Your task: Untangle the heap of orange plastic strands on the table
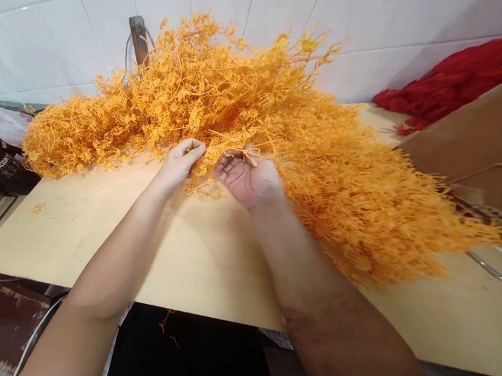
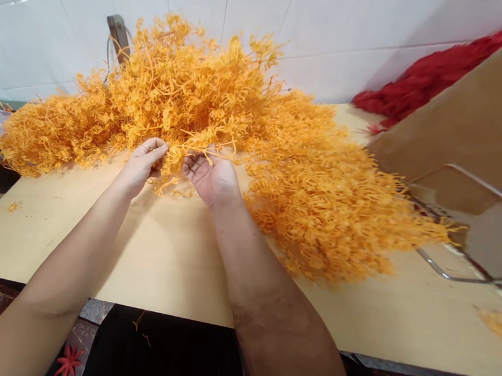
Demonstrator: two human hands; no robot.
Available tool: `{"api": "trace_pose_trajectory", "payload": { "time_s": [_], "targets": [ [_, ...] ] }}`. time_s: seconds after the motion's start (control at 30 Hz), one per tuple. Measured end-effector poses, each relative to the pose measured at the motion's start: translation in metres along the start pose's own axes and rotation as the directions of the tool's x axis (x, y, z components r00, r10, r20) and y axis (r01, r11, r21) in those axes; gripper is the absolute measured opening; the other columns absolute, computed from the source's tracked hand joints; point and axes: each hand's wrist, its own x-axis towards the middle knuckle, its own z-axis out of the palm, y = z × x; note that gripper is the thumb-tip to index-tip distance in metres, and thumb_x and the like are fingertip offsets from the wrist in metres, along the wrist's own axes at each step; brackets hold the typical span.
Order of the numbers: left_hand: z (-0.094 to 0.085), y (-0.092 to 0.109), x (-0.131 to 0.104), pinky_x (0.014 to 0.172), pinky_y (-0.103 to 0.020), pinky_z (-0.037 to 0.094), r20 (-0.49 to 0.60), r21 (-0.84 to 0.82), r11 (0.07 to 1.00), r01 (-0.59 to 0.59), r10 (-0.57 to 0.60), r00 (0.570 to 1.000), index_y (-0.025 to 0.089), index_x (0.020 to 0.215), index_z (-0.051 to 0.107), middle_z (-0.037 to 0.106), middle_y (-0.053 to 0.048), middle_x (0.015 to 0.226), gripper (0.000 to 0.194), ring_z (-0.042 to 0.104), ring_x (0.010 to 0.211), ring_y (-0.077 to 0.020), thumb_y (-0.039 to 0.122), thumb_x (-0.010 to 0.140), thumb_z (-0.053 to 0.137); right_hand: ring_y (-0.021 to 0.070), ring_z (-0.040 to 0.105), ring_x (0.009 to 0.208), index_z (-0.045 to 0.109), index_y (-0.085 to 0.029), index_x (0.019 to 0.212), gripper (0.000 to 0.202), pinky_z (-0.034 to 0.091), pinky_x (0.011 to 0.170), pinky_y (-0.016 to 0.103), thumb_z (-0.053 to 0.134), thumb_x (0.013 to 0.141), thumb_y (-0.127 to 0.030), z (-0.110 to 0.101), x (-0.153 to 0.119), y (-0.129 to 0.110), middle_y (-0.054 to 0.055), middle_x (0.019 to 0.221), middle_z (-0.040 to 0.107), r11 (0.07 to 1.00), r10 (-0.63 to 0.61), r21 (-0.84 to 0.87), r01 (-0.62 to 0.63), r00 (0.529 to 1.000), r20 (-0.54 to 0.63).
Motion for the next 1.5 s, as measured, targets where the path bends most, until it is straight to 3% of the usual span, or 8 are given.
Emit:
{"api": "trace_pose_trajectory", "payload": {
  "time_s": [0.2,0.4,0.57,0.67,0.83,0.97,1.27,1.5],
  "targets": [
    [0.004,-0.004,0.003,0.046,-0.019,0.024,-0.107,-0.007,0.999,0.05,-0.05,0.993,0.018,0.068,0.037,0.03,0.006,0.055,0.023,0.029,0.047,-0.0049,0.026,0.089,0.043,0.0088,0.059,0.07,0.06,-0.019,0.073,0.011,0.05,0.064,0.023,0.071,0.069,-0.017,0.006,-0.015,-0.003,-0.001,0.075,0.064,0.992,-0.011,-0.12,0.034,0.982,0.186],
    [-0.003,-0.006,0.001,0.05,-0.021,0.024,0.105,0.096,0.995,0.033,-0.043,0.994,0.017,0.064,0.041,0.032,0.006,0.053,0.024,0.028,0.048,-0.0058,0.024,0.086,0.048,0.0067,0.054,0.06,0.065,-0.019,0.075,0.016,0.045,0.056,0.02,0.075,0.062,-0.015,0.002,-0.014,-0.003,-0.004,0.066,0.06,0.973,-0.014,-0.225,0.051,0.986,0.166],
    [-0.006,-0.012,0.008,0.066,-0.02,0.033,-0.133,0.219,0.966,-0.136,0.167,0.977,0.015,0.068,0.046,0.044,0.005,0.064,0.019,0.039,0.063,-0.0063,0.021,0.074,0.063,0.0069,0.052,0.057,0.063,-0.019,0.073,0.019,0.044,0.054,0.021,0.078,0.061,-0.021,0.0,-0.012,0.001,-0.004,0.061,0.057,0.954,-0.045,-0.282,0.096,0.982,0.182],
    [-0.005,-0.014,0.011,0.067,-0.02,0.033,-0.151,0.32,0.924,-0.208,0.266,0.952,0.015,0.063,0.045,0.046,0.004,0.064,0.021,0.041,0.065,-0.0066,0.022,0.075,0.062,0.0063,0.049,0.056,0.058,-0.018,0.067,0.025,0.042,0.053,0.02,0.08,0.058,-0.026,0.004,-0.013,0.003,-0.004,0.06,0.054,0.916,-0.107,-0.363,0.168,0.977,0.182],
    [0.001,-0.005,0.002,0.051,-0.021,0.03,0.025,0.209,0.975,-0.077,0.073,0.997,0.016,0.062,0.042,0.046,0.003,0.056,0.038,0.04,0.049,-0.0052,0.04,0.091,0.036,0.0073,0.048,0.058,0.054,-0.017,0.064,0.03,0.041,0.056,0.024,0.079,0.058,-0.033,0.004,-0.009,0.008,-0.003,0.063,0.053,0.771,-0.264,-0.514,0.375,0.924,0.277],
    [0.002,0.0,-0.003,0.048,-0.017,0.03,0.061,0.165,0.986,-0.024,0.014,0.998,0.014,0.069,0.048,0.047,0.005,0.055,0.026,0.041,0.048,-0.0026,0.034,0.081,0.059,0.0098,0.049,0.065,0.056,-0.016,0.064,0.028,0.043,0.062,0.027,0.078,0.058,-0.033,-0.002,-0.005,0.01,0.0,0.07,0.051,0.586,-0.352,-0.637,0.501,0.865,0.358],
    [-0.017,-0.005,0.001,0.044,-0.014,0.028,0.159,-0.211,0.972,0.105,-0.072,0.985,0.014,0.071,0.05,0.056,0.004,0.061,0.016,0.041,0.045,-0.0006,0.025,0.077,0.06,0.0156,0.055,0.091,0.051,-0.022,0.089,0.045,0.05,0.075,0.03,0.077,0.059,-0.043,-0.009,-0.004,0.007,0.004,0.099,0.055,0.709,-0.227,-0.565,0.421,0.896,0.383],
    [-0.008,-0.006,0.001,0.044,-0.018,0.023,0.143,-0.058,0.995,0.078,-0.069,0.987,0.013,0.068,0.055,0.045,0.006,0.049,0.018,0.033,0.042,-0.0014,0.026,0.072,0.066,0.0123,0.053,0.073,0.047,-0.019,0.082,0.04,0.045,0.064,0.027,0.075,0.061,-0.038,-0.003,-0.005,0.016,0.001,0.082,0.053,0.649,-0.16,-0.64,0.411,0.897,0.413]
  ]
}}
